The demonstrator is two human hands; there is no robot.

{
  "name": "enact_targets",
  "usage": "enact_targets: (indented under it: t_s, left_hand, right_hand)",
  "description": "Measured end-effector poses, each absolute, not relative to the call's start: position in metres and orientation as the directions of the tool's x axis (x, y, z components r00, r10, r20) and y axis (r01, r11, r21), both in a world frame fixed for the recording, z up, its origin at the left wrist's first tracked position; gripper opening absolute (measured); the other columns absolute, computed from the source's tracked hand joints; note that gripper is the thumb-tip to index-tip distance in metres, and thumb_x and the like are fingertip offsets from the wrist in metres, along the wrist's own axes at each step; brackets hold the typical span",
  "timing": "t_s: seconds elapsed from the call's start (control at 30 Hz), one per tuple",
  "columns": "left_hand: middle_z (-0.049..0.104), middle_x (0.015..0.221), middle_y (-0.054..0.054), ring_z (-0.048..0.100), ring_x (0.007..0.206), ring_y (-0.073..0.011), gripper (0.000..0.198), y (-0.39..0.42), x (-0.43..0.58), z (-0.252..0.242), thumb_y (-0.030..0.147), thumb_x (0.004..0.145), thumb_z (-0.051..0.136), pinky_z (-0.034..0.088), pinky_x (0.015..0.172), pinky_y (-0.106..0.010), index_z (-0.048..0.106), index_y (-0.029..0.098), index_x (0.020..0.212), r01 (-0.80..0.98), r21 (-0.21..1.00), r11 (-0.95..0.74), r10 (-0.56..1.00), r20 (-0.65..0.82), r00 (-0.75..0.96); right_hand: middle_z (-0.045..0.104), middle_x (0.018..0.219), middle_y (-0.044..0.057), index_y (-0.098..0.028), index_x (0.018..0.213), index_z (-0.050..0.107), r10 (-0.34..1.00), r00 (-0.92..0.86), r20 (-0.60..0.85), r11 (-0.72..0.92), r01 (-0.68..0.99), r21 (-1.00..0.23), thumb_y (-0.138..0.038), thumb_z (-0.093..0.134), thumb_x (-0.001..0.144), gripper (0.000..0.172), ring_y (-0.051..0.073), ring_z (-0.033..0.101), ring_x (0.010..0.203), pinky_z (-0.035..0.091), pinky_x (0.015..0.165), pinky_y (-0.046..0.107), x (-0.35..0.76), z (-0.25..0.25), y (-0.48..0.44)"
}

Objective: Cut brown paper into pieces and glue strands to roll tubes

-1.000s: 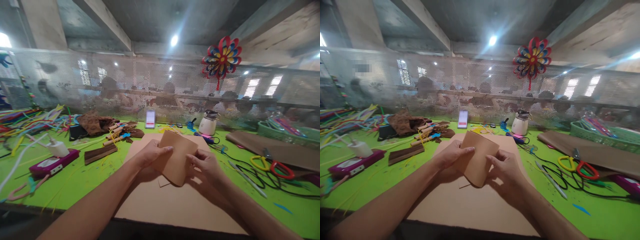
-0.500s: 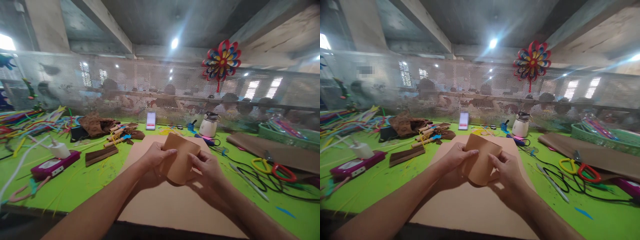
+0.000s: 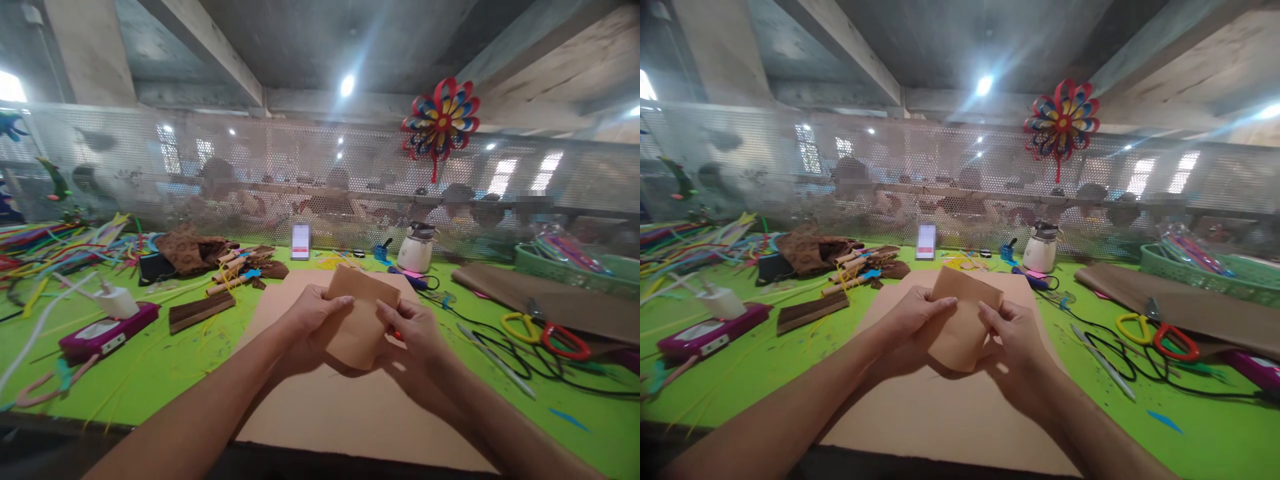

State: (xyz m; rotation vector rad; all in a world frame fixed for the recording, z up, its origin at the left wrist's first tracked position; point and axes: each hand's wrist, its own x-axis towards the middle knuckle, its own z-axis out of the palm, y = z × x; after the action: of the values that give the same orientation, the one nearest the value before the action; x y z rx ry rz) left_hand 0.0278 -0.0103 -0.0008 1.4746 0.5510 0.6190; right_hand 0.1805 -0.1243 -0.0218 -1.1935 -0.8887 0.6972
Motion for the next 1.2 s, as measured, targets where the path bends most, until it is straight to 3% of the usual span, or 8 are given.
enact_targets:
  t_s: [0.17, 0.33, 0.63, 0.77, 0.9, 1.07, 1.2]
  left_hand:
    - [0.071, 0.084, -0.018, 0.064, 0.071, -0.0235, 0.036, -0.01, 0.027, 0.001, 0.034, 0.068, 0.076, 0.05, 0.06, -0.03, 0.069, 0.005, 0.088, -0.071, 0.997, 0.023, 0.67, 0.037, 0.741]
    - [0.07, 0.092, -0.019, 0.065, 0.073, -0.0235, 0.039, -0.011, 0.029, 0.0, 0.033, 0.07, 0.074, 0.052, 0.064, -0.032, 0.068, 0.005, 0.095, -0.04, 0.998, 0.046, 0.658, -0.001, 0.753]
    - [0.069, 0.097, -0.018, 0.067, 0.079, -0.0266, 0.042, -0.013, 0.03, -0.008, 0.035, 0.073, 0.072, 0.053, 0.07, -0.039, 0.065, 0.009, 0.106, -0.084, 0.948, 0.306, 0.527, -0.095, 0.844]
    - [0.07, 0.093, -0.018, 0.067, 0.076, -0.0264, 0.039, -0.008, 0.03, -0.006, 0.032, 0.071, 0.073, 0.053, 0.068, -0.038, 0.065, 0.007, 0.099, -0.037, 0.964, 0.262, 0.599, -0.132, 0.79]
    - [0.071, 0.089, -0.017, 0.066, 0.071, -0.0253, 0.039, -0.004, 0.031, -0.006, 0.033, 0.067, 0.076, 0.052, 0.064, -0.036, 0.066, 0.007, 0.094, 0.012, 0.986, 0.166, 0.684, -0.124, 0.719]
    - [0.071, 0.085, -0.016, 0.065, 0.069, -0.0237, 0.034, -0.005, 0.034, -0.008, 0.033, 0.068, 0.074, 0.052, 0.063, -0.035, 0.066, 0.007, 0.09, 0.009, 0.985, 0.172, 0.687, -0.126, 0.716]
    - [0.071, 0.084, -0.015, 0.065, 0.068, -0.0237, 0.031, -0.002, 0.034, -0.009, 0.03, 0.068, 0.073, 0.052, 0.063, -0.035, 0.066, 0.007, 0.088, -0.002, 0.981, 0.193, 0.705, -0.137, 0.695]
  right_hand:
    - [0.061, 0.065, 0.0, -0.019, 0.078, 0.064, 0.859, 0.512, 0.015, 0.13, -0.19, -0.973, -0.052, 0.077, 0.061, 0.04, 0.013, 0.056, 0.055, 0.044, 0.048, 0.023, 0.182, -0.017, -0.126]
    - [0.058, 0.06, -0.002, -0.018, 0.069, 0.06, 0.814, 0.578, 0.064, 0.196, -0.17, -0.966, -0.052, 0.079, 0.057, 0.041, 0.013, 0.055, 0.053, 0.043, 0.041, 0.022, 0.18, -0.01, -0.127]
    - [0.063, 0.064, 0.002, -0.017, 0.071, 0.061, 0.828, 0.556, 0.07, 0.221, -0.211, -0.952, -0.049, 0.08, 0.057, 0.04, 0.016, 0.058, 0.058, 0.046, 0.048, 0.025, 0.18, -0.011, -0.128]
    - [0.056, 0.057, -0.003, -0.018, 0.072, 0.058, 0.896, 0.444, 0.008, 0.145, -0.274, -0.951, -0.048, 0.076, 0.064, 0.036, 0.011, 0.05, 0.05, 0.039, 0.045, 0.021, 0.182, -0.016, -0.127]
    - [0.051, 0.052, -0.004, -0.016, 0.073, 0.059, 0.924, 0.374, -0.078, 0.023, -0.257, -0.966, -0.041, 0.079, 0.062, 0.034, 0.009, 0.045, 0.045, 0.033, 0.042, 0.02, 0.179, -0.02, -0.127]
    - [0.048, 0.048, -0.004, -0.014, 0.068, 0.06, 0.914, 0.404, -0.025, 0.084, -0.248, -0.965, -0.039, 0.08, 0.06, 0.033, 0.007, 0.038, 0.042, 0.03, 0.042, 0.021, 0.175, -0.021, -0.125]
    - [0.042, 0.047, -0.007, -0.017, 0.064, 0.051, 0.92, 0.383, -0.085, 0.049, -0.326, -0.944, -0.04, 0.079, 0.063, 0.036, 0.006, 0.033, 0.044, 0.029, 0.044, 0.02, 0.17, -0.023, -0.13]
